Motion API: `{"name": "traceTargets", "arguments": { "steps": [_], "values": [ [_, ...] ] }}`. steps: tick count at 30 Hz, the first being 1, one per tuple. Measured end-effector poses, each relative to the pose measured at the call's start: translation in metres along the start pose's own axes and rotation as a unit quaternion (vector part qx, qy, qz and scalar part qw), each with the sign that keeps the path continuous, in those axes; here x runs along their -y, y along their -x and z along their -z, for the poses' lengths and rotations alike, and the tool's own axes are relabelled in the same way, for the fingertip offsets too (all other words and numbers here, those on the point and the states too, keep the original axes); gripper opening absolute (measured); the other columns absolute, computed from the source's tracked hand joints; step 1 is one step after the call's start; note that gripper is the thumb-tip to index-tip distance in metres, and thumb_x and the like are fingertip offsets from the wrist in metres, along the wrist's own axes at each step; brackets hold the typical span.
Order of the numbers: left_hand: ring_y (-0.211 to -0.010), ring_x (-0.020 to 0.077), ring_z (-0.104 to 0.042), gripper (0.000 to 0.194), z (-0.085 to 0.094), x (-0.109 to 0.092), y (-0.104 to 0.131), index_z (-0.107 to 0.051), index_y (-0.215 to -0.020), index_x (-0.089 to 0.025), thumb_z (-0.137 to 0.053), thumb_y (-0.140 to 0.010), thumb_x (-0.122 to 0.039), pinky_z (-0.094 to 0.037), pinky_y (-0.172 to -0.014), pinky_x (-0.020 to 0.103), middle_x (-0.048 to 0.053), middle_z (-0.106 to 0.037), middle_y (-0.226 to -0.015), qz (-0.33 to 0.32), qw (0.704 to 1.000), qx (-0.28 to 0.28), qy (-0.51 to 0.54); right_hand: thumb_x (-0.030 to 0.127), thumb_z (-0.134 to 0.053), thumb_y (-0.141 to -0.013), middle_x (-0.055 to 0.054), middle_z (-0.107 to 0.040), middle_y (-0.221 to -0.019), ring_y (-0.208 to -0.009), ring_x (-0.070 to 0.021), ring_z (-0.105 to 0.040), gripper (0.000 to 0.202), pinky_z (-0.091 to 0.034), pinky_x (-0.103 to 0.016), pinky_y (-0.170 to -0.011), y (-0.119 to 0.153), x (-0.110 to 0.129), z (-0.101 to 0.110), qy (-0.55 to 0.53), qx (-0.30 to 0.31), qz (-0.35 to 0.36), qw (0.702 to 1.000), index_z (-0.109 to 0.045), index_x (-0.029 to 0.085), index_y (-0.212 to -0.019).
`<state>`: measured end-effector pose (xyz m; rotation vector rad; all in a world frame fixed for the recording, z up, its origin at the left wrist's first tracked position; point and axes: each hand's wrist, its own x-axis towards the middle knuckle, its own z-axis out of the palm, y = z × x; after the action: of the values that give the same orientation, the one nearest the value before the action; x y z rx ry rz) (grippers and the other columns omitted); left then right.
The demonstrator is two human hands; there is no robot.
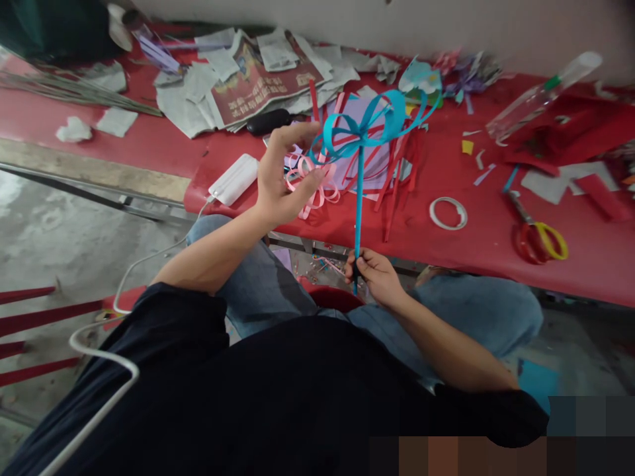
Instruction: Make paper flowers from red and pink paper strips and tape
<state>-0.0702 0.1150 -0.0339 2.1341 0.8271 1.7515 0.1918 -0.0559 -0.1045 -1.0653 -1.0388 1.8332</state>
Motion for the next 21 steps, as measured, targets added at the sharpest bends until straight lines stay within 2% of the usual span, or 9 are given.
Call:
{"name": "traceTargets", "arguments": {
  "steps": [5,8,10,12,14,17,21],
  "values": [
    [-0.119,0.0264,-0.078,0.078,-0.003,0.019,0.008,-0.053,-0.154,-0.041,-0.066,-0.095,-0.091,-0.065,-0.105,0.046,0.008,-0.073,-0.125,0.056,0.997,0.002,0.059,0.08,-0.079,-0.096,-0.001,-0.074,-0.082,-0.072,-0.0173,-0.071,0.058,-0.064,-0.035,-0.074,-0.001,-0.002,0.0,0.068,-0.049,0.044,0.995,-0.067,0.024,-0.101],
    [-0.109,0.0232,-0.081,0.082,-0.006,0.034,0.01,-0.052,-0.154,-0.039,-0.06,-0.095,-0.096,-0.065,-0.095,0.04,0.006,-0.072,-0.12,0.038,0.99,-0.027,0.13,0.081,-0.075,-0.098,-0.002,-0.076,-0.087,-0.074,-0.0169,-0.071,0.057,-0.064,-0.037,-0.078,-0.001,-0.003,0.001,0.106,-0.081,0.069,0.989,-0.067,0.024,-0.101],
    [-0.094,0.0197,-0.08,0.073,-0.008,0.035,0.009,-0.055,-0.15,-0.039,-0.063,-0.098,-0.089,-0.065,-0.084,0.037,0.004,-0.072,-0.111,0.033,0.984,-0.048,0.169,0.08,-0.072,-0.101,-0.003,-0.077,-0.088,-0.073,-0.0169,-0.07,0.055,-0.064,-0.037,-0.078,0.0,-0.003,0.001,0.121,-0.091,0.079,0.985,-0.068,0.025,-0.103],
    [-0.086,0.0183,-0.077,0.061,-0.009,0.03,0.006,-0.057,-0.148,-0.04,-0.071,-0.101,-0.077,-0.065,-0.081,0.036,0.003,-0.072,-0.102,0.044,0.979,-0.049,0.192,0.078,-0.07,-0.103,-0.003,-0.077,-0.089,-0.074,-0.0174,-0.071,0.054,-0.063,-0.037,-0.077,0.0,-0.003,0.001,0.13,-0.093,0.085,0.983,-0.069,0.025,-0.105],
    [-0.093,0.0202,-0.079,0.058,-0.007,0.022,0.001,-0.057,-0.148,-0.042,-0.074,-0.101,-0.072,-0.068,-0.09,0.039,0.001,-0.074,-0.1,0.061,0.975,-0.034,0.212,0.078,-0.069,-0.103,-0.004,-0.077,-0.089,-0.075,-0.0177,-0.072,0.054,-0.063,-0.036,-0.077,0.0,-0.004,0.0,0.136,-0.095,0.089,0.982,-0.07,0.024,-0.107],
    [-0.103,0.023,-0.081,0.068,0.0,0.023,-0.006,-0.056,-0.153,-0.043,-0.077,-0.097,-0.076,-0.07,-0.105,0.046,0.0,-0.077,-0.103,0.096,0.968,-0.001,0.233,0.076,-0.068,-0.105,-0.003,-0.077,-0.088,-0.075,-0.0173,-0.071,0.053,-0.063,-0.036,-0.077,-0.001,-0.005,0.0,0.14,-0.097,0.089,0.981,-0.071,0.024,-0.109],
    [-0.086,0.0172,-0.078,0.075,0.011,0.047,-0.009,-0.055,-0.155,-0.052,-0.083,-0.091,-0.079,-0.071,-0.103,0.046,-0.005,-0.082,-0.109,0.097,0.968,0.07,0.22,0.072,-0.068,-0.106,-0.002,-0.075,-0.087,-0.075,-0.0167,-0.072,0.049,-0.063,-0.035,-0.078,-0.002,-0.009,0.002,0.144,-0.107,0.085,0.98,-0.071,0.023,-0.111]
  ]
}}
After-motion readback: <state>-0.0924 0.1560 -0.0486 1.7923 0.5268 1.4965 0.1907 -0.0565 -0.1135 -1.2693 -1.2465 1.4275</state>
